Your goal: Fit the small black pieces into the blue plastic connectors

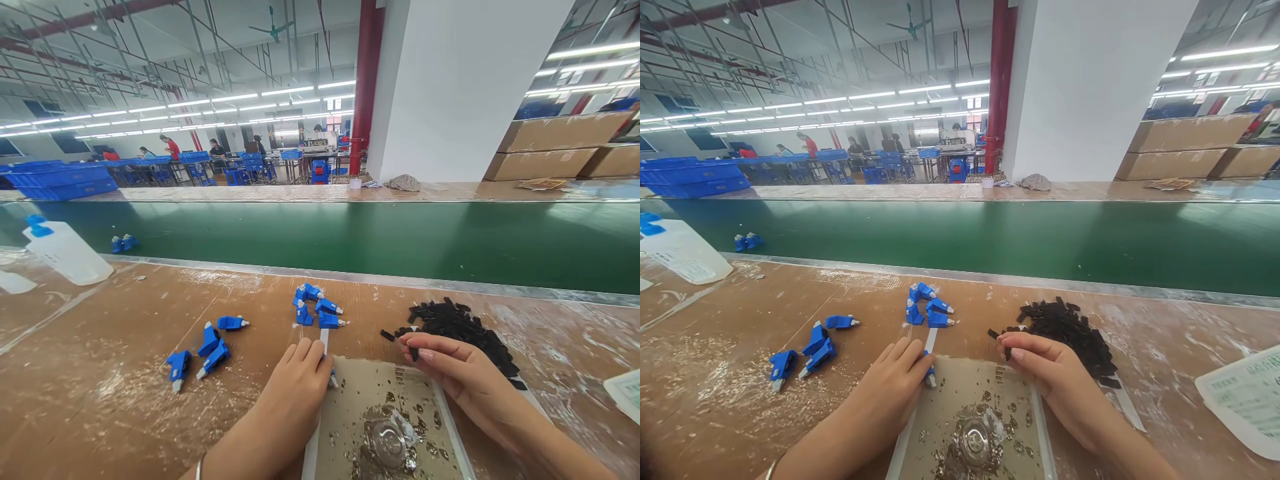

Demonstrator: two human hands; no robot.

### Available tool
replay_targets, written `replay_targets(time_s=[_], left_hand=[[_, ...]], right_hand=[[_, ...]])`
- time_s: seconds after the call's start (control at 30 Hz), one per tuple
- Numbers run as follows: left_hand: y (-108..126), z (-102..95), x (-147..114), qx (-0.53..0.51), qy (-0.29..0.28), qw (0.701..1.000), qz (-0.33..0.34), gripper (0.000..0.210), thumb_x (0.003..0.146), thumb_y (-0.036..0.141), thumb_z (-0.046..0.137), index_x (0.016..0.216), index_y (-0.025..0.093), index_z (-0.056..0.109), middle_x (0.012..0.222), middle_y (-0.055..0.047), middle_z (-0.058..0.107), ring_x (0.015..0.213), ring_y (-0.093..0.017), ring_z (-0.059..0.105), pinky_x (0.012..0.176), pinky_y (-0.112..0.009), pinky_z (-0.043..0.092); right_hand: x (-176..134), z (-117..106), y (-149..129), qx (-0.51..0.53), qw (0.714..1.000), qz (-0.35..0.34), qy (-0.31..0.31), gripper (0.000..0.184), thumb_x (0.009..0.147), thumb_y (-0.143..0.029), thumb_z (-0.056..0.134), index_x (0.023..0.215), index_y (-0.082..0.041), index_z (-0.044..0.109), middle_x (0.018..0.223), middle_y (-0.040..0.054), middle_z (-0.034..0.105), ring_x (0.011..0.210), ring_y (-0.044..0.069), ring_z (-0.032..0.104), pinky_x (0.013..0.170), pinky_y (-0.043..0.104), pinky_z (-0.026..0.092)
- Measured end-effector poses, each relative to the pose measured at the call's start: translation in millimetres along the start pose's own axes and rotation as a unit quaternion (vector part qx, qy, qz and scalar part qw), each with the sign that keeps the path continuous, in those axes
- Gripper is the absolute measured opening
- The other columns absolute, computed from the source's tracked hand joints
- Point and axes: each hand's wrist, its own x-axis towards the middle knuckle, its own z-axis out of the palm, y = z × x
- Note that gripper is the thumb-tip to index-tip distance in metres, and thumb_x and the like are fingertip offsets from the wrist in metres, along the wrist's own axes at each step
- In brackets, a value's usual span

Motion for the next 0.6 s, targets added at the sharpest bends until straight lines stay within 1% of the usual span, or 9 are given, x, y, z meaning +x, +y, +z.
replay_targets(time_s=[0.07, 0.1, 0.17, 0.23, 0.3, 0.37, 0.43, 0.5, 0.6], left_hand=[[0.0, 1.1, -0.7, -0.005, 0.011, 1.000, -0.002, 0.035, 0.080, -0.005, 0.046, 0.105, 0.012, 0.063, 0.103, -0.012, 0.062, 0.093, -0.030, 0.058, 0.080, -0.045, 0.055], [0.0, 1.9, -1.0, -0.010, 0.013, 1.000, -0.002, 0.034, 0.081, -0.004, 0.046, 0.105, 0.012, 0.063, 0.103, -0.012, 0.062, 0.092, -0.030, 0.058, 0.080, -0.046, 0.055], [-0.1, 3.7, -1.1, -0.017, 0.017, 1.000, -0.002, 0.034, 0.081, -0.004, 0.046, 0.105, 0.013, 0.063, 0.103, -0.012, 0.062, 0.090, -0.030, 0.057, 0.079, -0.046, 0.055], [-0.3, 5.4, -0.9, -0.016, 0.023, 1.000, -0.001, 0.033, 0.082, -0.003, 0.045, 0.104, 0.013, 0.064, 0.101, -0.011, 0.062, 0.090, -0.030, 0.057, 0.078, -0.047, 0.056], [-0.4, 6.6, -0.5, -0.011, 0.035, 0.999, 0.000, 0.033, 0.082, -0.004, 0.045, 0.105, 0.012, 0.064, 0.103, -0.012, 0.062, 0.092, -0.030, 0.057, 0.080, -0.047, 0.056], [-0.5, 6.9, -0.1, -0.007, 0.052, 0.999, 0.003, 0.037, 0.080, -0.005, 0.046, 0.108, 0.011, 0.063, 0.113, -0.015, 0.062, 0.100, -0.032, 0.057, 0.085, -0.048, 0.055], [-0.9, 6.6, 0.5, -0.010, 0.060, 0.998, 0.008, 0.041, 0.077, -0.006, 0.046, 0.111, 0.011, 0.063, 0.118, -0.016, 0.062, 0.106, -0.033, 0.056, 0.088, -0.048, 0.054], [-1.4, 6.1, 1.2, -0.018, 0.050, 0.999, 0.009, 0.045, 0.074, -0.008, 0.045, 0.111, 0.012, 0.063, 0.115, -0.015, 0.063, 0.102, -0.031, 0.058, 0.086, -0.046, 0.055], [-2.4, 5.8, 2.1, -0.030, 0.034, 0.999, 0.007, 0.047, 0.072, -0.009, 0.045, 0.108, 0.013, 0.063, 0.109, -0.012, 0.065, 0.094, -0.029, 0.060, 0.081, -0.044, 0.055]], right_hand=[[-3.0, 3.5, -5.5, 0.118, 0.991, 0.062, 0.013, 0.048, 0.049, -0.044, 0.098, 0.087, -0.020, 0.082, 0.104, 0.0098, 0.077, 0.096, 0.018, 0.072, 0.089, 0.020, 0.056], [-4.2, 5.3, -8.4, 0.152, 0.985, 0.078, 0.021, 0.047, 0.045, -0.039, 0.100, 0.085, -0.020, 0.082, 0.103, 0.0085, 0.077, 0.093, 0.016, 0.072, 0.086, 0.016, 0.057], [-5.9, 8.6, -13.1, 0.193, 0.976, 0.092, 0.041, 0.046, 0.040, -0.031, 0.102, 0.080, -0.019, 0.081, 0.102, 0.0067, 0.078, 0.089, 0.014, 0.072, 0.081, 0.012, 0.057], [-7.5, 11.1, -15.7, 0.209, 0.972, 0.096, 0.051, 0.045, 0.038, -0.027, 0.102, 0.076, -0.018, 0.080, 0.097, 0.0062, 0.078, 0.085, 0.013, 0.073, 0.078, 0.012, 0.059], [-9.0, 12.3, -16.0, 0.214, 0.971, 0.093, 0.044, 0.045, 0.040, -0.027, 0.102, 0.078, -0.016, 0.080, 0.098, 0.0074, 0.078, 0.087, 0.015, 0.073, 0.080, 0.013, 0.060], [-10.6, 12.1, -14.9, 0.214, 0.973, 0.084, 0.033, 0.045, 0.046, -0.029, 0.101, 0.084, -0.016, 0.081, 0.102, 0.0094, 0.078, 0.093, 0.017, 0.074, 0.083, 0.015, 0.060], [-11.9, 10.8, -13.3, 0.212, 0.974, 0.079, 0.023, 0.045, 0.051, -0.032, 0.099, 0.090, -0.018, 0.081, 0.106, 0.0107, 0.077, 0.098, 0.020, 0.073, 0.083, 0.018, 0.061], [-12.5, 9.1, -11.3, 0.204, 0.976, 0.078, 0.017, 0.046, 0.054, -0.035, 0.098, 0.094, -0.020, 0.081, 0.109, 0.0110, 0.076, 0.099, 0.022, 0.073, 0.080, 0.021, 0.062], [-12.3, 6.6, -7.9, 0.153, 0.987, 0.053, 0.010, 0.044, 0.060, -0.042, 0.094, 0.096, -0.021, 0.081, 0.114, 0.0119, 0.075, 0.095, 0.020, 0.073, 0.078, 0.020, 0.061]])
